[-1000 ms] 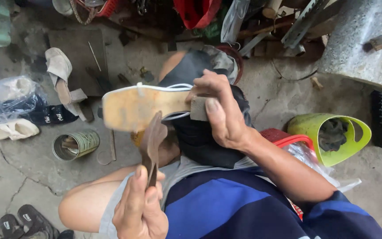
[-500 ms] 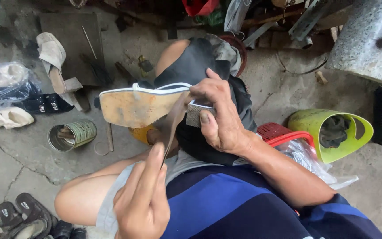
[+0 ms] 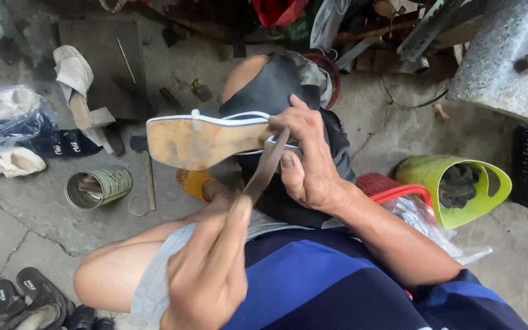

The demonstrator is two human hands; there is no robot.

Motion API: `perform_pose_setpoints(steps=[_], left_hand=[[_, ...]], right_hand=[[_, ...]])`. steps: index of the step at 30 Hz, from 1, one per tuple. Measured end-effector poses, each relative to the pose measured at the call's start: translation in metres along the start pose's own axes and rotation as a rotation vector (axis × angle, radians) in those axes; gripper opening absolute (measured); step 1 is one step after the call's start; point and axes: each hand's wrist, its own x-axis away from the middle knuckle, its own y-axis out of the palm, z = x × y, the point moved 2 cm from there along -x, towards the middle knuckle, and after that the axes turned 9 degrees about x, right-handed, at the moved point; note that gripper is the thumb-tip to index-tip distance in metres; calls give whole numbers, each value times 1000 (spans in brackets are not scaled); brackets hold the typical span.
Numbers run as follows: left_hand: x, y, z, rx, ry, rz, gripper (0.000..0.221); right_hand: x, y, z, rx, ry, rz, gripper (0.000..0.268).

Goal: A person is repairing a white high-heeled sandal by manipulating the heel and sole using pliers, a hammer, and adhesive.

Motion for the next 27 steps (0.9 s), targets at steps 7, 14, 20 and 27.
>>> perform_pose_setpoints(steps=[7, 14, 20, 27], left_hand=[[-21, -3, 24, -200, -72, -41, 23], [18, 2, 2, 23, 59, 134, 27], [-14, -1, -2, 70, -59, -46, 29], [86, 73, -112, 153, 91, 32, 34]], right_hand=[[4, 1, 2, 18, -5, 6, 39], [4, -2, 3, 42, -32, 31, 46], [9, 0, 9, 20, -3, 42, 47], [-1, -10, 8, -23, 159, 55, 51]])
